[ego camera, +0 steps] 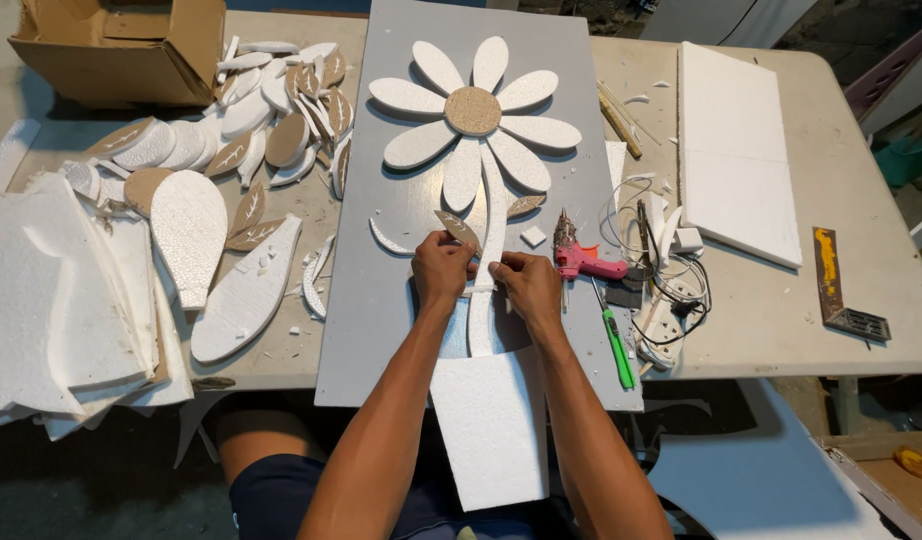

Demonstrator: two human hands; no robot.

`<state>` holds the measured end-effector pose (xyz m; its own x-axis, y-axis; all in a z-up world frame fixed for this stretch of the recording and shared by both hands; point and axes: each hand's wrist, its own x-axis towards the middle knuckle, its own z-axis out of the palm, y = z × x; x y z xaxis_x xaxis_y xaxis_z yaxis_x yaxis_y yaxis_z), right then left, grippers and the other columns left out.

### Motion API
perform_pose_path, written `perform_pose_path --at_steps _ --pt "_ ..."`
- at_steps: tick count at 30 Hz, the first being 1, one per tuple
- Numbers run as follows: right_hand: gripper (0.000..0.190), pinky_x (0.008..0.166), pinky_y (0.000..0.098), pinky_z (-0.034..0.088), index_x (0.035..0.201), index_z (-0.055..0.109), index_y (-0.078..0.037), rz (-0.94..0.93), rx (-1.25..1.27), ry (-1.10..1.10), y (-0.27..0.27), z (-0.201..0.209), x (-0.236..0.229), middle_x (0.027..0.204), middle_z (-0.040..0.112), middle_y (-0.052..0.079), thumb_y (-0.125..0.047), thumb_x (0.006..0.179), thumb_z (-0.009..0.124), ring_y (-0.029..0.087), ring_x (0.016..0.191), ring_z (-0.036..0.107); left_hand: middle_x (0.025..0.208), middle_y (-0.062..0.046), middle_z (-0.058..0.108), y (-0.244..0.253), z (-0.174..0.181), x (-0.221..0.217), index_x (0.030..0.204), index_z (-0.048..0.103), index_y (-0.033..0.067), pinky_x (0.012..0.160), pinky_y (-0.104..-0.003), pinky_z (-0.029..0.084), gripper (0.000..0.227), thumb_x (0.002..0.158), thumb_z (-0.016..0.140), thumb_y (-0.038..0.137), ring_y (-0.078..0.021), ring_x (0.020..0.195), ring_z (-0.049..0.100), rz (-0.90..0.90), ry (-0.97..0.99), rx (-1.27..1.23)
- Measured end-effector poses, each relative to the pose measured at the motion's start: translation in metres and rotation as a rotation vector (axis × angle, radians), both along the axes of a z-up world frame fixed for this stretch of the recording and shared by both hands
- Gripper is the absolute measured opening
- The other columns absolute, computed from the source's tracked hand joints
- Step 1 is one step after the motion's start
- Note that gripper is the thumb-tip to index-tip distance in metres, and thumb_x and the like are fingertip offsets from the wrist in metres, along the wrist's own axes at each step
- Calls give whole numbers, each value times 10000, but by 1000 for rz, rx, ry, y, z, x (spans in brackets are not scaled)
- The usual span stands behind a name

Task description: Assembling a foam flower craft by applying hot glue to leaf and pot components and pressing them onto a central stem.

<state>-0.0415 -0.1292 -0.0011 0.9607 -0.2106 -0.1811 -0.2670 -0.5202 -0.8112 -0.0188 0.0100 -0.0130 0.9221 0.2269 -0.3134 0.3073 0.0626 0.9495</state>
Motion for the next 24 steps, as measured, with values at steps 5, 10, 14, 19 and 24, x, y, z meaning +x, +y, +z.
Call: perform_pose_path --at_steps 5,10,14,19,24 --pt "311 737 383 547 1117 759 -56 10 -9 2 -1 -1 -1 943 761 156 -225 856 753 335 926 725 832 -171 738 1 3 -1 1169 589 -94 486 -244 631 392 840 725 69 -143 534 694 -11 19 -5" --pt "295 678 333 552 1098 765 -62 -39 63 -4 2 -6 0 907 760 137 -192 833 776 253 845 725 809 -148 744 2 13 -3 1096 637 -94 496 -247 628 339 825 742 80 -146 541 700 -22 49 33" --pt "318 677 326 550 1110 741 -15 -108 185 -2 7 -12 1 903 742 142 -162 830 769 220 823 696 763 -124 745 3 17 -3 1005 692 -50 483 -271 625 271 803 765 115 -175 535 709 -17 94 38" --pt "347 675 340 551 1155 704 26 -134 308 -3 13 -3 -3 943 724 173 -116 841 738 227 823 672 722 -143 734 2 12 -3 1004 694 -75 524 -290 640 255 806 744 78 -198 534 716 17 148 -123" --pt "370 658 293 549 1162 644 90 -185 512 6 15 15 -8 895 628 123 -19 821 734 191 807 620 774 -141 728 4 12 -6 1014 691 -58 536 -249 622 270 793 778 70 -157 583 710 8 134 -309"
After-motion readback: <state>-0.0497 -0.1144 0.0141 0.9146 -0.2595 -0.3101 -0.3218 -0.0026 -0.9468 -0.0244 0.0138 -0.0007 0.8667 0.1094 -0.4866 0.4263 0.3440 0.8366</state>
